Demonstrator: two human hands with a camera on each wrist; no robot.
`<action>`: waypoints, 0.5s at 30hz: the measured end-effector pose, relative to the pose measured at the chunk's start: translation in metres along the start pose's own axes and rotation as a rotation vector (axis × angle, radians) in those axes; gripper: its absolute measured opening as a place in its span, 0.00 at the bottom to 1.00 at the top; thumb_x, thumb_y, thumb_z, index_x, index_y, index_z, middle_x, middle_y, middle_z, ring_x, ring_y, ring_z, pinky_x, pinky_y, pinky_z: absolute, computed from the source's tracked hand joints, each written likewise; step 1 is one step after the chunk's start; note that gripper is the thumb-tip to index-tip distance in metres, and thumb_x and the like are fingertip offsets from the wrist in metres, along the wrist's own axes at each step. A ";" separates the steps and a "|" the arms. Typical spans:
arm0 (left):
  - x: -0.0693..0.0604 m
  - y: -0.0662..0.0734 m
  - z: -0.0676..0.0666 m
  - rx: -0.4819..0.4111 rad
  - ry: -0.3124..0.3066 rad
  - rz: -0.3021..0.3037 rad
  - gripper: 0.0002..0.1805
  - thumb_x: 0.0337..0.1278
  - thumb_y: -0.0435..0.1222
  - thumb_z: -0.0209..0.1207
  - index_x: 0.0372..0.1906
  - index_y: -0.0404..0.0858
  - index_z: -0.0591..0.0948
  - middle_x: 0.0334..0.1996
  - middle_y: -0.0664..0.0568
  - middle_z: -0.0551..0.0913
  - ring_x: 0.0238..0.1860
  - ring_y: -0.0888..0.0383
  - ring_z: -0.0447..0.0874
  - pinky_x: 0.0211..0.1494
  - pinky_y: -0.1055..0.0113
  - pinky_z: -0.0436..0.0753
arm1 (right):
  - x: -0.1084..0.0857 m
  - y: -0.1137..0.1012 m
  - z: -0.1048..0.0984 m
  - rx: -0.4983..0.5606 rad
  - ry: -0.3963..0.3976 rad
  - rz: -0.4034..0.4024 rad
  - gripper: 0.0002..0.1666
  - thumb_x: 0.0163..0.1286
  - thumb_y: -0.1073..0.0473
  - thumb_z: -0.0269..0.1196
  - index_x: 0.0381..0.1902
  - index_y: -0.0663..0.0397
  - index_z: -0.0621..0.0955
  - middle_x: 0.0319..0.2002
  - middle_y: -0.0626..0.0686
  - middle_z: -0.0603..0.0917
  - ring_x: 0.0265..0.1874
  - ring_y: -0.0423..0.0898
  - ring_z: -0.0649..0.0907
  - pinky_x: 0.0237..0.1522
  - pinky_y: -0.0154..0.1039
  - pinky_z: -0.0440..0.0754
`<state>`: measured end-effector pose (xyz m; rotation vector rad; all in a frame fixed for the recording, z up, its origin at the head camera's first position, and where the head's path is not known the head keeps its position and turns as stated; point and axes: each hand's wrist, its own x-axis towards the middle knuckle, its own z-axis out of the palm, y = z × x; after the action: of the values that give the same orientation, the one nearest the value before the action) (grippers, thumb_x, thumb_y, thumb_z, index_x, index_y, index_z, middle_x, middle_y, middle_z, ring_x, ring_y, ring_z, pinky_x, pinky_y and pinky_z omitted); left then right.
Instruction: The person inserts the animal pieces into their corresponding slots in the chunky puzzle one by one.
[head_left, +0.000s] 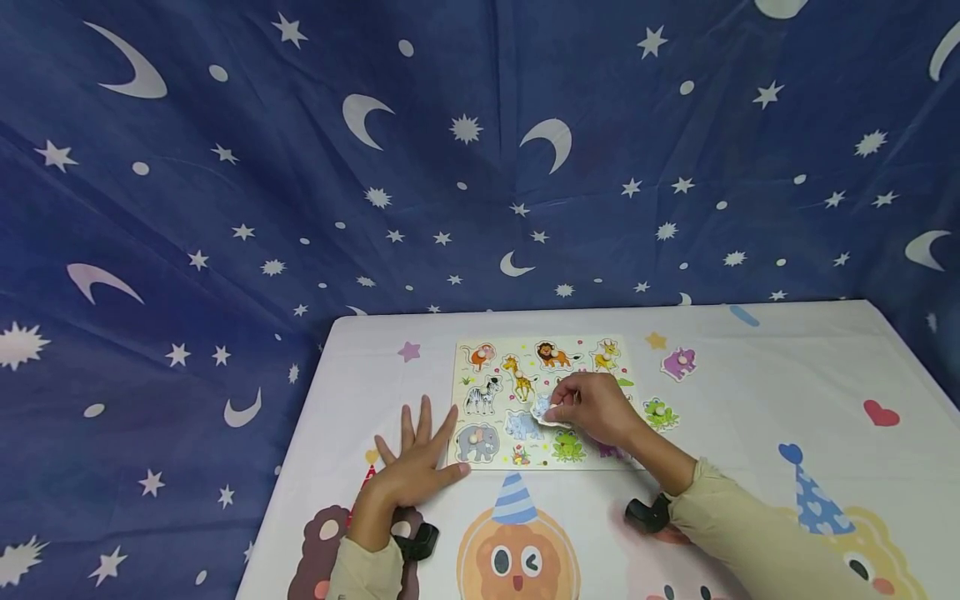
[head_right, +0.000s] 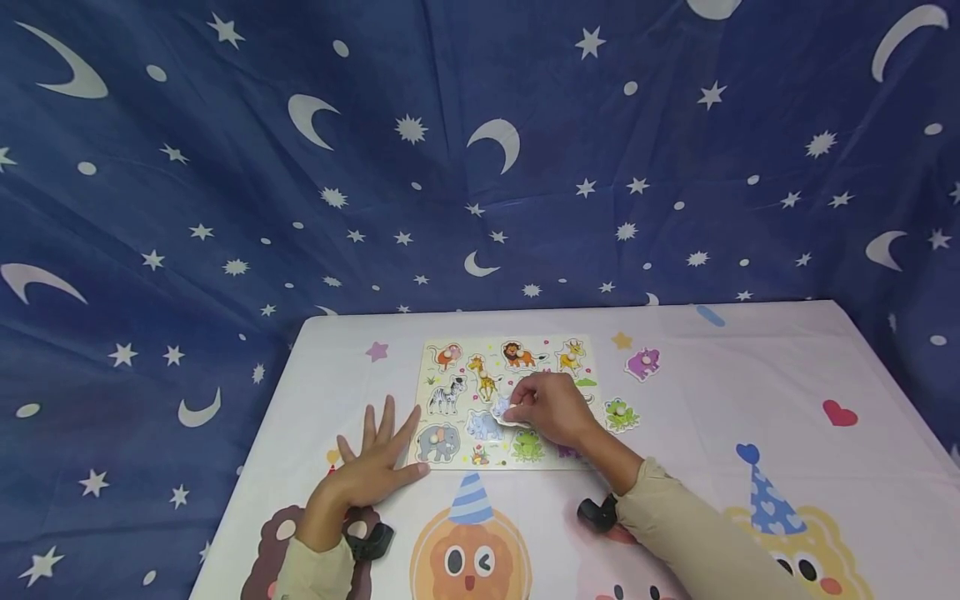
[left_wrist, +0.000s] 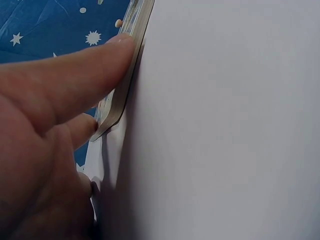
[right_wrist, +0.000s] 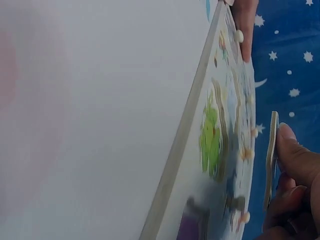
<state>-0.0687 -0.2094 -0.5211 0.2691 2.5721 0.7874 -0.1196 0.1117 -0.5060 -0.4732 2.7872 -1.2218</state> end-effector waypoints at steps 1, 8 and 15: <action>0.000 -0.001 0.001 -0.004 0.003 0.004 0.49 0.64 0.58 0.61 0.83 0.57 0.49 0.82 0.43 0.24 0.79 0.35 0.11 0.63 0.22 0.13 | 0.001 -0.001 0.002 0.004 -0.006 -0.006 0.12 0.54 0.53 0.80 0.23 0.42 0.84 0.21 0.40 0.78 0.24 0.37 0.73 0.30 0.32 0.72; 0.002 -0.007 0.005 -0.015 0.022 0.048 0.50 0.64 0.60 0.59 0.83 0.57 0.47 0.82 0.42 0.22 0.78 0.35 0.09 0.60 0.25 0.07 | 0.006 -0.007 0.016 0.005 -0.044 -0.018 0.13 0.53 0.52 0.80 0.23 0.40 0.83 0.20 0.39 0.77 0.22 0.35 0.73 0.30 0.32 0.71; 0.002 -0.004 0.001 0.015 0.002 0.013 0.49 0.65 0.59 0.59 0.83 0.58 0.47 0.82 0.43 0.22 0.79 0.35 0.10 0.62 0.22 0.12 | 0.010 -0.011 0.027 0.023 -0.087 -0.029 0.12 0.55 0.52 0.79 0.24 0.40 0.83 0.21 0.39 0.78 0.23 0.36 0.74 0.30 0.32 0.73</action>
<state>-0.0698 -0.2112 -0.5249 0.2907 2.5813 0.7737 -0.1213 0.0827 -0.5158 -0.5532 2.7003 -1.2063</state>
